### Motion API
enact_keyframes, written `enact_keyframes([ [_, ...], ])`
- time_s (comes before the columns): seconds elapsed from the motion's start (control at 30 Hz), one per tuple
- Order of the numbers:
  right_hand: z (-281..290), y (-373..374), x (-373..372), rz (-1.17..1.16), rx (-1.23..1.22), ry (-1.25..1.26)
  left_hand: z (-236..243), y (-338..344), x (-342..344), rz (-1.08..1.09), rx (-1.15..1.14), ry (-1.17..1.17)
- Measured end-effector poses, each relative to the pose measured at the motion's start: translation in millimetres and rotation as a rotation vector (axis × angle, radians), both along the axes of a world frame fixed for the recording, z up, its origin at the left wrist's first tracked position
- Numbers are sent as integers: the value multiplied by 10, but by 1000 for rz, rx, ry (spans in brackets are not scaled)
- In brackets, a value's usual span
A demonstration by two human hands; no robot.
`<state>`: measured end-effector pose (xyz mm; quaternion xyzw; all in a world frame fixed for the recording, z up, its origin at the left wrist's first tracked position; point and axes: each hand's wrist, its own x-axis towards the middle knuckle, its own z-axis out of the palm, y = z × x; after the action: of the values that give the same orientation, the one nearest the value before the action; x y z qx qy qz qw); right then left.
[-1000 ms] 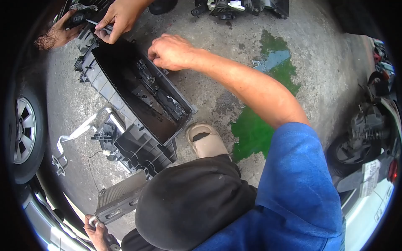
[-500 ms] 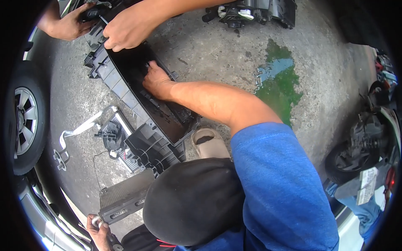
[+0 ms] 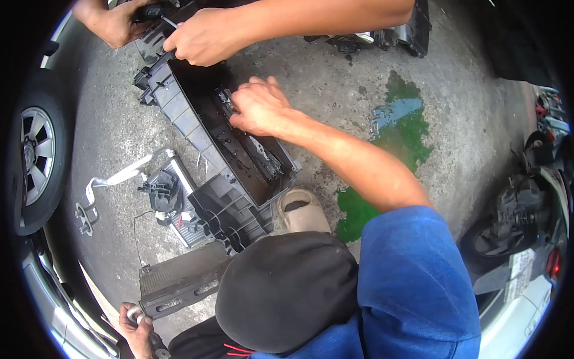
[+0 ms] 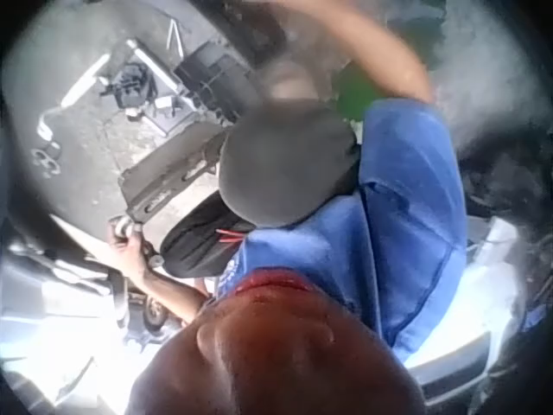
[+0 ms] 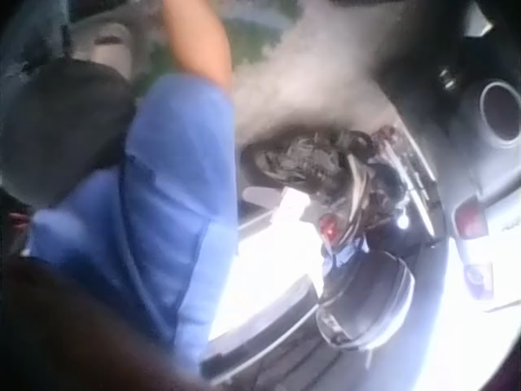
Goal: Servicing an automotive AC evaporator housing by removing the old core and inspecting the expansion valve.
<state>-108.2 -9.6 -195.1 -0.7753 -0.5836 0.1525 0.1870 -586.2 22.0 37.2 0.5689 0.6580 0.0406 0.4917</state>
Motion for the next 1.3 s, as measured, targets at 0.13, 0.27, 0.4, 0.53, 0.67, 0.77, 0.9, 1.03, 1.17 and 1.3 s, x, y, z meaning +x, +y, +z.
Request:
enact_keyframes([
  [0.13,-163,-445,382,-408,130,1026,-30,63,-14,-4,-19,2],
  [0.27,-353,-647,457,-533,399,1422,-53,99,-55,-81,42,57],
  [0.4,-385,-680,504,-584,449,1562,-42,72,-43,-65,6,35],
  [0.53,-428,-687,566,-589,460,1556,18,-14,-1,30,-57,183],
  [0.67,-369,-655,630,-601,450,1489,9,-34,-64,24,-31,187],
  [0.77,-329,-634,659,-625,458,1448,-4,-45,-132,-5,-25,212],
  [0.9,-372,-639,744,-716,468,1345,-27,-45,-31,32,-43,190],
  [1.03,-303,-643,826,-762,464,1290,20,-75,-59,30,-27,143],
  [1.17,-258,-686,883,-820,474,1208,4,-67,-64,37,-31,160],
  [1.3,-267,-704,903,-879,486,1146,9,-62,-81,42,-40,182],
])
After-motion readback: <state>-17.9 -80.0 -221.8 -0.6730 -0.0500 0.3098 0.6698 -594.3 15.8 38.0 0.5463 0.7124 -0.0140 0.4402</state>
